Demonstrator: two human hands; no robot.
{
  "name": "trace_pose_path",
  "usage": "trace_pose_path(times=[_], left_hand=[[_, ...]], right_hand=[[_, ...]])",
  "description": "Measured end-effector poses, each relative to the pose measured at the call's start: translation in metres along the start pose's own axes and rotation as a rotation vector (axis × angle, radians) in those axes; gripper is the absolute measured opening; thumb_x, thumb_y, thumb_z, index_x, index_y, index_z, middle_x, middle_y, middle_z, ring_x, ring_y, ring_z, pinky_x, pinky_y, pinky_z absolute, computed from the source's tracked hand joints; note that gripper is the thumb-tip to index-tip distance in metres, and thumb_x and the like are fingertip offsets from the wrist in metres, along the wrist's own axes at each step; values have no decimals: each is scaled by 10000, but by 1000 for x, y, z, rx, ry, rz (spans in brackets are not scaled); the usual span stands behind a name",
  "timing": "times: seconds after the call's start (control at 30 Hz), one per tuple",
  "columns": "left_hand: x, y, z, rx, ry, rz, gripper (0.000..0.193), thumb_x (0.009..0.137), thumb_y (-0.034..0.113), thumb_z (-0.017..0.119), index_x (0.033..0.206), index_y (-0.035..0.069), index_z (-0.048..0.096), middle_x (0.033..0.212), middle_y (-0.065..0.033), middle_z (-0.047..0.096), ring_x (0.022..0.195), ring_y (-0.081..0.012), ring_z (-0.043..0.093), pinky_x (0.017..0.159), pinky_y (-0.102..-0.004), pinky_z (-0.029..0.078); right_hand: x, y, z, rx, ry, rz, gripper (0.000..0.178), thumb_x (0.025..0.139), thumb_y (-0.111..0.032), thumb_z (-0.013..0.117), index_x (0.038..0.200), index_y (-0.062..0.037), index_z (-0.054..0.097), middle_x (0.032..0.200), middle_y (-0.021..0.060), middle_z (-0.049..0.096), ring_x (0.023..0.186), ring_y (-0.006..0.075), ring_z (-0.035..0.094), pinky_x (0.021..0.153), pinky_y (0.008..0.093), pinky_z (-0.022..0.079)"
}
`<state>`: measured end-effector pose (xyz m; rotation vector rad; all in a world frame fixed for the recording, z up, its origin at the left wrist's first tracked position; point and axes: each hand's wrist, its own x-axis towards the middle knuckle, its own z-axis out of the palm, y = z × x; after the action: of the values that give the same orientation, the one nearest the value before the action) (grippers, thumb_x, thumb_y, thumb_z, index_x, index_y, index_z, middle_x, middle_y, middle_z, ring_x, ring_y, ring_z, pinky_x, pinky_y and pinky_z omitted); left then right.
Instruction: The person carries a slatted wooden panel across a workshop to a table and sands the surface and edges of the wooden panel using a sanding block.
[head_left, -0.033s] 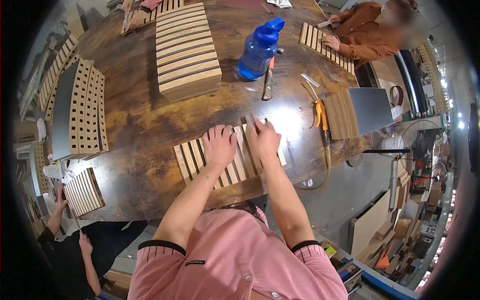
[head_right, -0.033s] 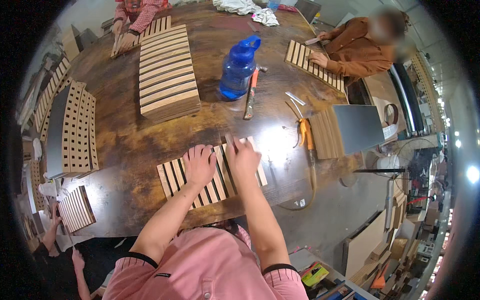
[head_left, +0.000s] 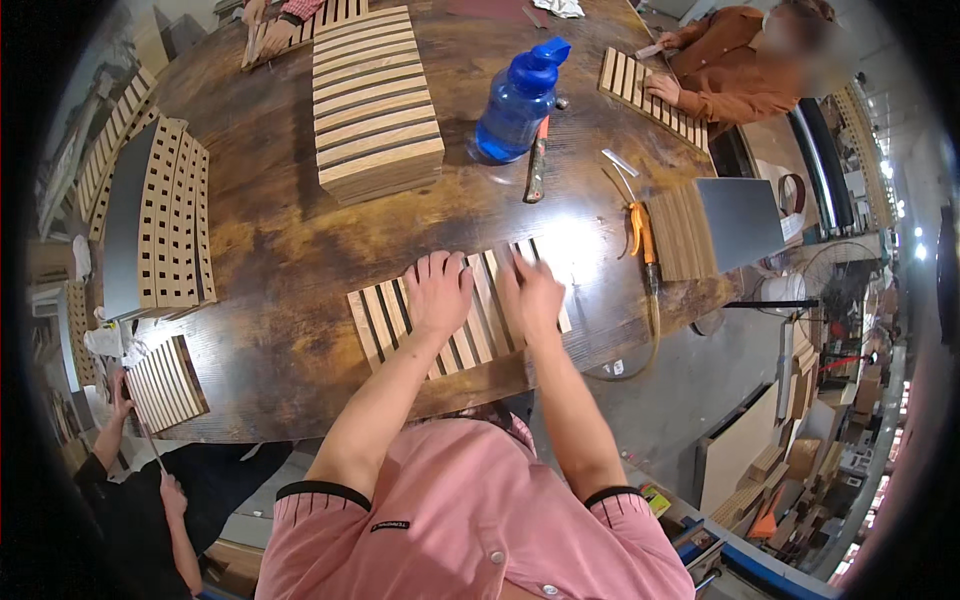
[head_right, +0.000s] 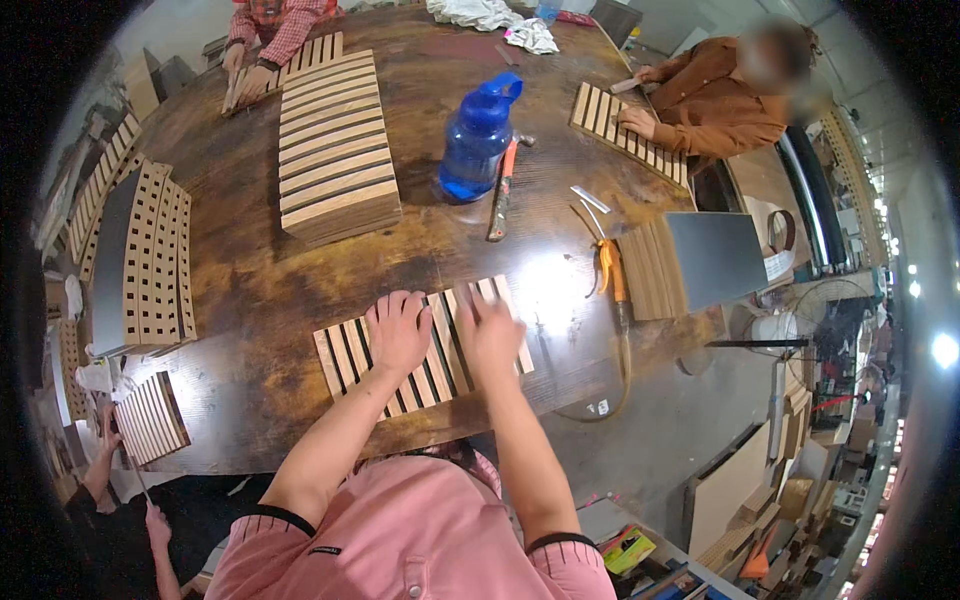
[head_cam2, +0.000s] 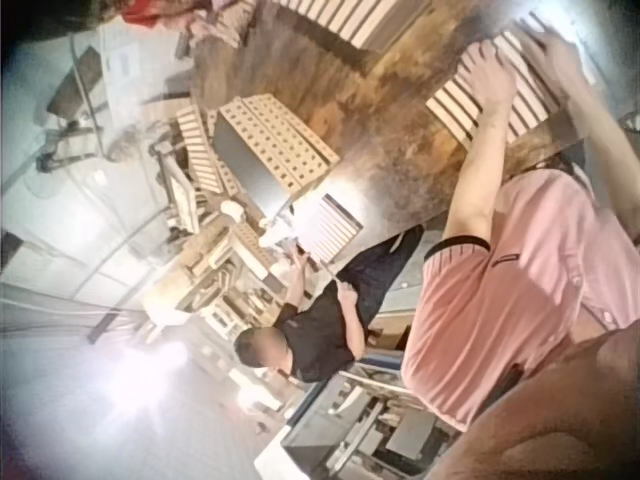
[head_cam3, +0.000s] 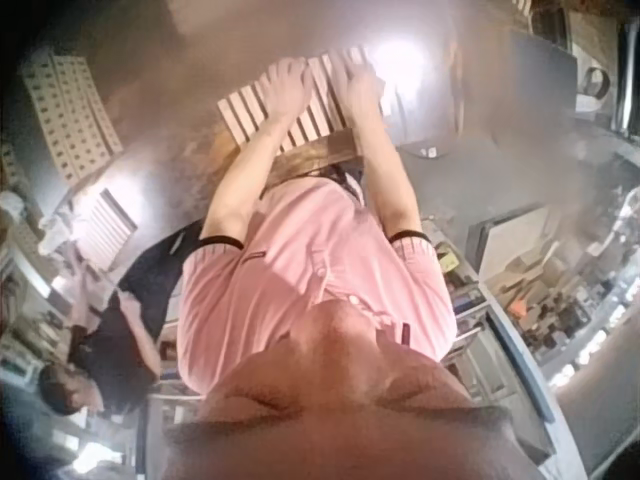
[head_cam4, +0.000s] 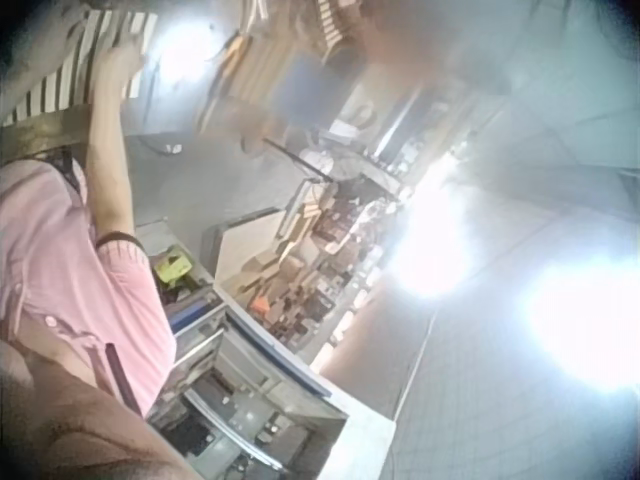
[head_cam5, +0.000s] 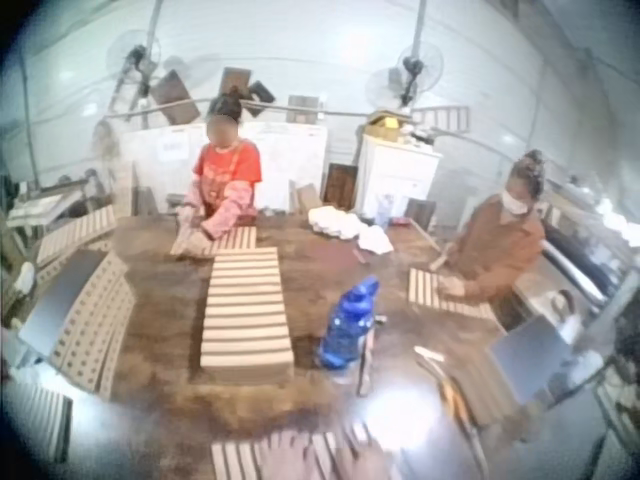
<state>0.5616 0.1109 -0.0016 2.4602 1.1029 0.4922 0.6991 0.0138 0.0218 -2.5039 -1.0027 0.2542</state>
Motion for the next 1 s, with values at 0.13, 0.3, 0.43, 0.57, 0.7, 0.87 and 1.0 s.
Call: trace_pose_path(times=[0.13, 0.3, 0.43, 0.57, 0.7, 0.87, 1.0], left_hand=[[-4, -2, 0, 10, -42, -13, 327, 1017, 271, 599, 1280, 82, 645, 1232, -104, 578, 1200, -302, 518, 1066, -493, 345], [6, 0, -2, 13, -42, -22, 345, 1025, 278, 588, 1293, 67, 638, 1243, -110, 574, 1213, -304, 509, 1076, -491, 333], [6, -2, -1, -2, -34, -8, 347, 1031, 283, 581, 1298, 68, 635, 1242, -114, 574, 1208, -307, 509, 1075, -490, 332], [6, -4, 4, 30, -32, 10, 341, 1028, 278, 580, 1298, 76, 628, 1240, -116, 574, 1205, -311, 510, 1069, -493, 335], [7, 2, 1, 47, 7, 19, 336, 1015, 271, 589, 1289, 80, 626, 1237, -117, 575, 1204, -314, 511, 1054, -491, 343], [9, 2, 1, -4, -24, 18, 334, 1013, 274, 592, 1283, 80, 625, 1240, -111, 574, 1204, -313, 512, 1050, -492, 347], [5, -7, 4, 22, -42, -13, 332, 1012, 273, 593, 1282, 82, 625, 1241, -111, 574, 1204, -312, 513, 1062, -496, 345]], right_hand=[[-129, 43, -43, 91, -53, 82, 360, 931, -285, 720, 1259, -140, 752, 870, 120, 662, 796, 310, 668, 789, 482, 494], [-157, 50, -67, 241, -21, 201, 331, 905, -229, 762, 1205, -90, 766, 814, 129, 622, 772, 320, 643, 751, 444, 511], [-117, 12, -42, 218, 22, 42, 312, 940, -277, 716, 1209, -127, 768, 883, 127, 678, 804, 331, 657, 765, 460, 464], [-107, 13, -22, 102, -20, 12, 321, 952, -279, 693, 1243, -160, 757, 889, 89, 680, 820, 296, 665, 759, 465, 443], [-35, -12, 9, 30, 100, -91, 322, 951, -293, 691, 1240, -162, 746, 894, 87, 680, 821, 302, 669, 761, 476, 449], [7, -28, 17, 0, 111, -87, 304, 954, -301, 684, 1220, -167, 746, 898, 97, 677, 817, 301, 670, 766, 485, 453], [-100, 4, -11, 59, -16, 1, 357, 951, -309, 690, 1290, -209, 738, 896, 73, 677, 820, 265, 670, 765, 464, 447]])
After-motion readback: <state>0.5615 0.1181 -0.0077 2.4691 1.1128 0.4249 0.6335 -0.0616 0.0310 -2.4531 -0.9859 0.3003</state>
